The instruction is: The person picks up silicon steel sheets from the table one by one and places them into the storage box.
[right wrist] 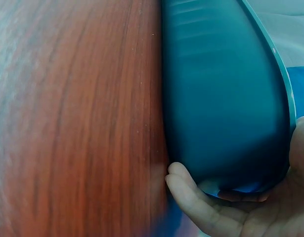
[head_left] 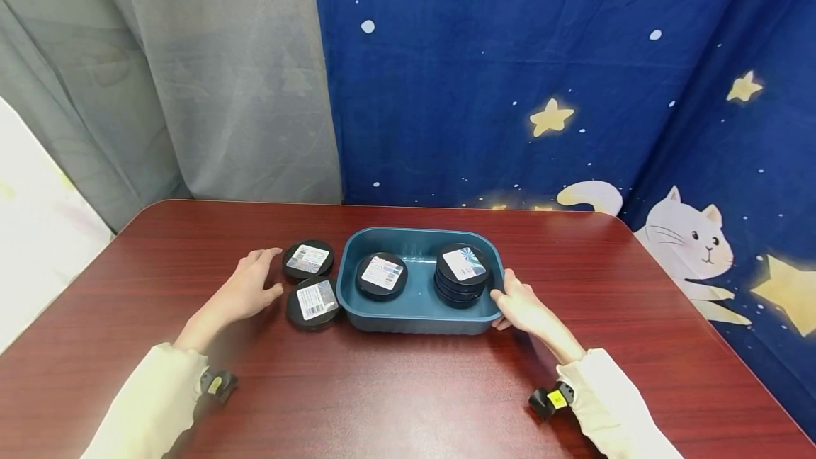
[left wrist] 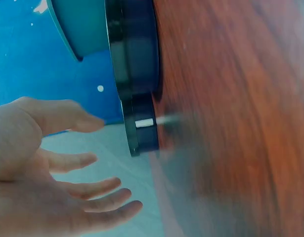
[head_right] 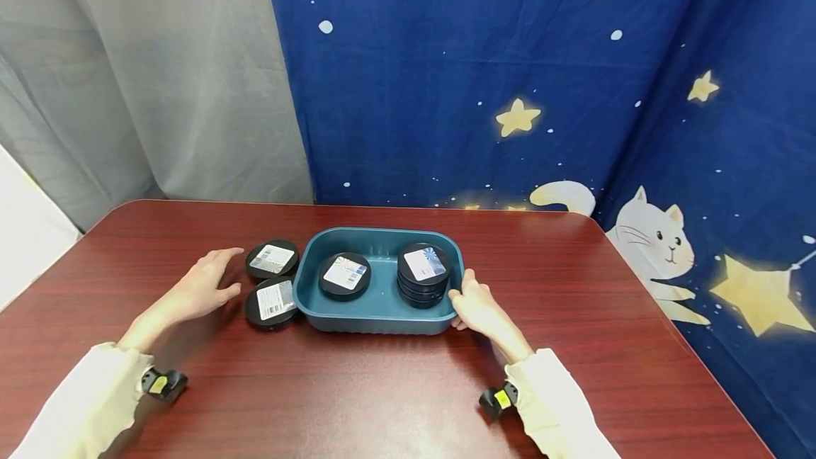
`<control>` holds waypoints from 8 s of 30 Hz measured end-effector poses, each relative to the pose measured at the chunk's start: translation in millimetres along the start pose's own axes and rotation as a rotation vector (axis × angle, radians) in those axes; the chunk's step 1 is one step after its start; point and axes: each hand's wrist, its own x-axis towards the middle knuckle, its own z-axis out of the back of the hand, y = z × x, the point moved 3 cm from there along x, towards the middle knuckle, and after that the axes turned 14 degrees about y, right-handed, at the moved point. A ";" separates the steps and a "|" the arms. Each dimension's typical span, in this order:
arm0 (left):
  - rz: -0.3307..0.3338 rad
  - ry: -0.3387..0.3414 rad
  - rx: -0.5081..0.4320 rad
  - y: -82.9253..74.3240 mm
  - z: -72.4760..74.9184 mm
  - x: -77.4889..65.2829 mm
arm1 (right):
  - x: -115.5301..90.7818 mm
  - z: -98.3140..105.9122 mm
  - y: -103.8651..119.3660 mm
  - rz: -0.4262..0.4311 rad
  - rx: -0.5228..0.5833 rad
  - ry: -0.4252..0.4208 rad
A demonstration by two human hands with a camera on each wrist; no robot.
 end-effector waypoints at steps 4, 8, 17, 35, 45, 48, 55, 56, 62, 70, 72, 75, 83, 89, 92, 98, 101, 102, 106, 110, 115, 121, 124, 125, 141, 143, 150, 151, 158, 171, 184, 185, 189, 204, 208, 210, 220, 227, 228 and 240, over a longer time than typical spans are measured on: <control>0.046 0.065 -0.010 6.1 -2.0 4.7 | -0.6 0.0 0.0 -0.002 0.006 0.001; 0.073 0.103 -0.019 12.5 -4.8 10.6 | -1.3 -0.2 0.5 -0.005 0.007 0.003; 0.099 0.191 -0.003 12.5 -0.9 26.2 | -1.9 0.1 2.1 -0.002 0.003 0.003; 0.024 0.275 0.069 12.0 -0.8 51.4 | -2.3 0.9 1.8 0.006 -0.006 -0.004; -0.015 0.295 0.074 11.6 -0.1 60.2 | -2.4 0.8 2.4 0.000 -0.010 -0.002; -0.034 0.319 0.058 10.5 0.5 61.0 | -2.5 0.8 2.1 -0.004 -0.011 -0.002; -0.068 0.348 0.056 7.3 0.4 62.1 | -2.0 0.6 1.4 -0.005 -0.008 0.002; -0.070 0.349 0.059 6.2 0.5 62.1 | -1.8 0.5 1.2 -0.006 -0.007 0.001; -0.075 0.346 0.088 5.0 0.8 62.9 | -1.4 0.5 0.6 -0.013 -0.005 -0.002; -0.014 0.281 0.107 13.8 1.0 62.8 | -2.0 0.8 1.2 -0.013 0.000 0.000; 0.019 0.269 0.115 16.7 0.8 62.4 | -2.1 0.8 1.3 -0.013 -0.002 0.000; 0.054 0.242 0.122 19.4 1.0 60.8 | -2.4 0.8 1.5 -0.014 -0.005 -0.001; 0.106 0.163 0.044 21.3 3.0 55.9 | -2.2 0.9 2.0 -0.019 -0.001 0.002; 0.153 0.125 -0.040 22.5 7.9 52.8 | -1.7 1.1 2.0 -0.024 0.000 0.007; 0.145 0.080 -0.065 22.7 9.4 50.9 | -1.6 1.3 2.2 -0.023 -0.003 0.007; 0.125 0.011 -0.102 20.5 12.1 46.2 | -1.9 1.3 2.6 -0.026 -0.003 0.008; 0.116 -0.026 -0.124 19.7 12.5 44.0 | -2.0 1.2 2.5 -0.027 0.002 0.008; 0.113 -0.042 -0.134 19.3 12.7 43.2 | -2.0 1.2 2.6 -0.027 0.004 0.008; 0.089 -0.111 -0.174 18.6 12.7 41.6 | -1.6 1.0 2.3 -0.025 0.008 0.006; 0.081 -0.160 -0.211 16.8 12.8 40.0 | -1.5 0.8 2.0 -0.025 0.009 0.006; 0.088 -0.174 -0.237 13.2 12.7 37.6 | -1.5 0.6 1.5 -0.023 0.010 0.009; 0.079 -0.193 -0.269 8.2 12.4 34.8 | -1.8 0.6 1.2 -0.029 0.006 0.013; 0.057 -0.204 -0.283 6.0 11.2 34.6 | -2.0 0.5 1.2 -0.032 0.004 0.015; 0.046 -0.209 -0.284 5.0 10.8 34.9 | -1.9 0.5 1.1 -0.032 0.003 0.014; -0.054 -0.206 -0.303 -14.3 9.2 35.2 | -2.1 0.6 1.5 -0.020 0.010 0.008; -0.070 -0.208 -0.304 -17.4 9.1 35.0 | -2.2 0.6 1.9 -0.019 0.009 0.005; -0.120 -0.213 -0.290 -26.5 7.5 35.4 | -2.5 0.5 1.9 -0.015 0.013 0.002; -0.128 -0.213 -0.291 -27.9 7.3 35.3 | -2.5 0.5 1.9 -0.014 0.015 0.002; -0.172 -0.186 -0.318 -36.4 4.0 36.8 | -2.7 0.5 2.5 -0.015 0.013 0.004; -0.236 -0.148 -0.250 -53.0 -1.6 38.8 | -2.8 0.3 3.0 -0.010 0.010 0.002; -0.298 -0.105 -0.226 -69.0 -10.0 47.4 | -2.3 0.1 1.9 0.000 0.010 -0.007; -0.303 -0.099 -0.223 -69.8 -10.7 48.2 | -2.3 0.1 1.9 0.000 0.011 -0.006; -0.321 -0.090 -0.197 -73.7 -13.1 51.1 | -2.4 0.3 2.1 0.000 0.011 -0.003; -0.322 -0.045 -0.124 -82.7 -19.0 56.9 | -1.9 0.1 1.4 0.007 0.005 -0.004; -0.342 -0.032 -0.086 -84.2 -20.0 57.9 | -1.9 0.3 1.5 0.007 0.006 -0.003; -0.343 -0.018 -0.068 -85.1 -20.5 58.1 | -1.9 0.3 1.5 0.007 0.007 -0.003; -0.340 0.048 -0.030 -88.7 -23.3 59.2 | -2.7 -0.1 1.8 -0.001 0.004 -0.005; -0.356 0.053 -0.006 -91.1 -24.7 61.3 | -3.9 0.0 3.3 0.000 -0.001 -0.009; -0.359 0.053 0.001 -91.5 -24.6 61.4 | -4.0 0.0 3.4 0.001 0.000 -0.008; -0.341 0.125 0.040 -97.0 -22.5 62.7 | -3.9 0.4 3.7 0.003 0.003 -0.014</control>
